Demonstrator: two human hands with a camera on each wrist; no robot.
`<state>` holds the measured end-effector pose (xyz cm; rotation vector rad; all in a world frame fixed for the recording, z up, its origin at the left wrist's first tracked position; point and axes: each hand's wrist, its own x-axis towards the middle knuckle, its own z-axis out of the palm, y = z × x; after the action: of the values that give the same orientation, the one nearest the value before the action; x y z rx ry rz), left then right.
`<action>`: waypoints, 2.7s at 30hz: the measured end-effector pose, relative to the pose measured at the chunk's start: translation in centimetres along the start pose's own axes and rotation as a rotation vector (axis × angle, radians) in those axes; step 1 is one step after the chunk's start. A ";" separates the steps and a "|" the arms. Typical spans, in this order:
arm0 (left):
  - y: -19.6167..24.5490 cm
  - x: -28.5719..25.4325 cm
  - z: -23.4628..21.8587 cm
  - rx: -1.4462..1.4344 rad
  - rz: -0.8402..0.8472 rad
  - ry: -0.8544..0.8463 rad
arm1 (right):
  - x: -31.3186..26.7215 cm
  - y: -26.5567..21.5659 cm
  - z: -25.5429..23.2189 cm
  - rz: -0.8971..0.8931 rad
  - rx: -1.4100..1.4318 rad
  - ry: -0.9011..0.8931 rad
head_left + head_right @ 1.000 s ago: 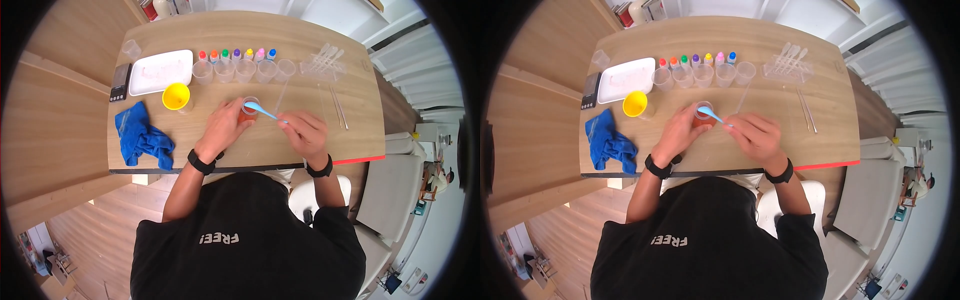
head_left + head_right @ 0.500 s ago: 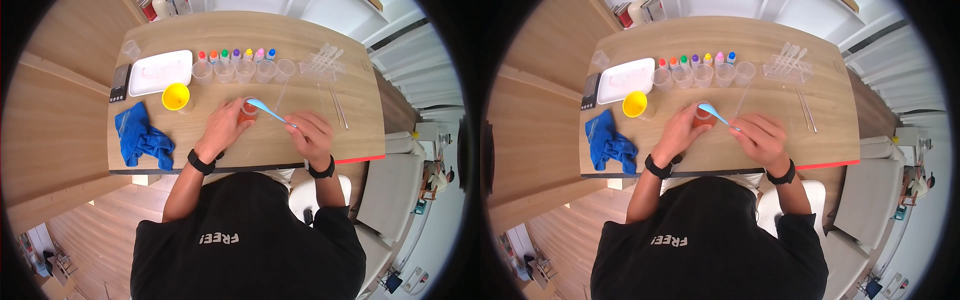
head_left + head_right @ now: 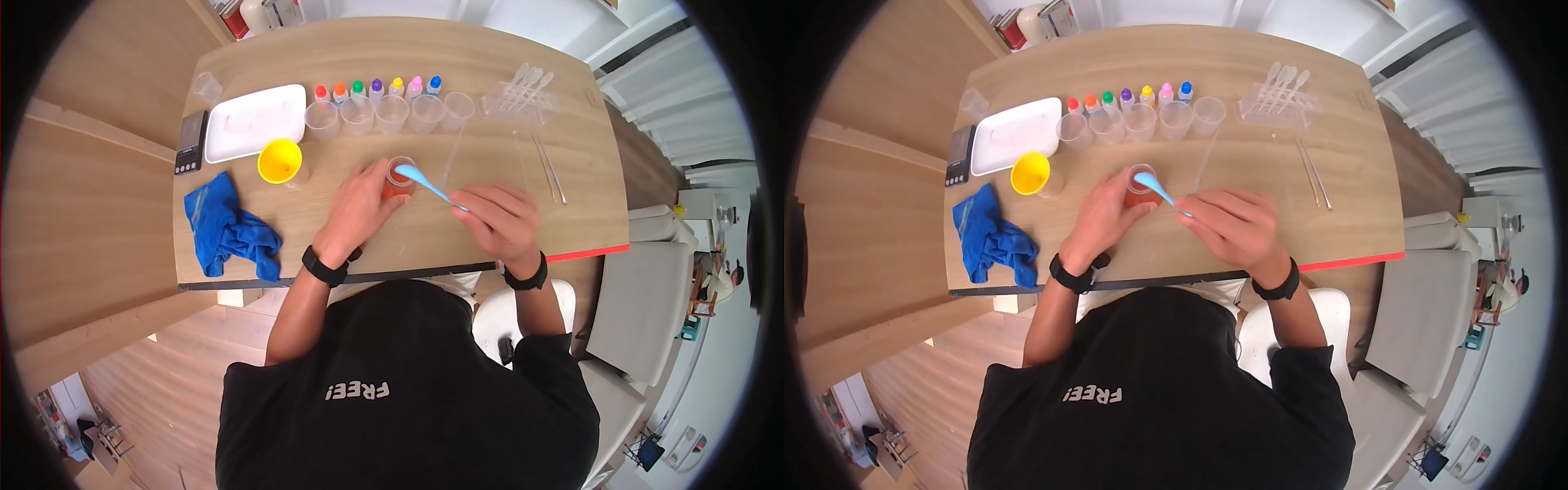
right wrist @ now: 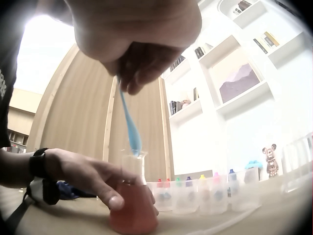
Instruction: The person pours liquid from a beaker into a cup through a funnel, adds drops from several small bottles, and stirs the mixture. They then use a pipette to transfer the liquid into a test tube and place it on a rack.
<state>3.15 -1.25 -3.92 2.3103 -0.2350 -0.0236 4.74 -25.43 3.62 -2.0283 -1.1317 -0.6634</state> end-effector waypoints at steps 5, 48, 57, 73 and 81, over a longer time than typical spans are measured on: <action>0.2 -0.3 -0.1 -0.029 -0.007 0.007 | 0.1 0.2 0.2 -0.045 0.005 0.028; 0.4 -0.1 -0.3 0.041 0.001 0.004 | -18.2 17.6 -13.8 1.345 -0.200 0.030; 0.4 -0.1 -0.3 0.021 -0.020 -0.016 | -9.5 12.5 -11.0 1.109 -0.594 -0.041; -0.1 -2.9 -2.5 0.048 -0.041 -0.047 | -5.3 7.3 3.2 0.392 -0.196 -0.503; 1.6 -5.5 -5.1 0.102 -0.093 -0.065 | -8.5 8.5 -2.1 0.497 -0.158 -0.493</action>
<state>-2.05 2.33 0.39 2.4232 -0.1643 -0.1367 7.82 -34.47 -4.01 -2.5630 -0.7839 0.0037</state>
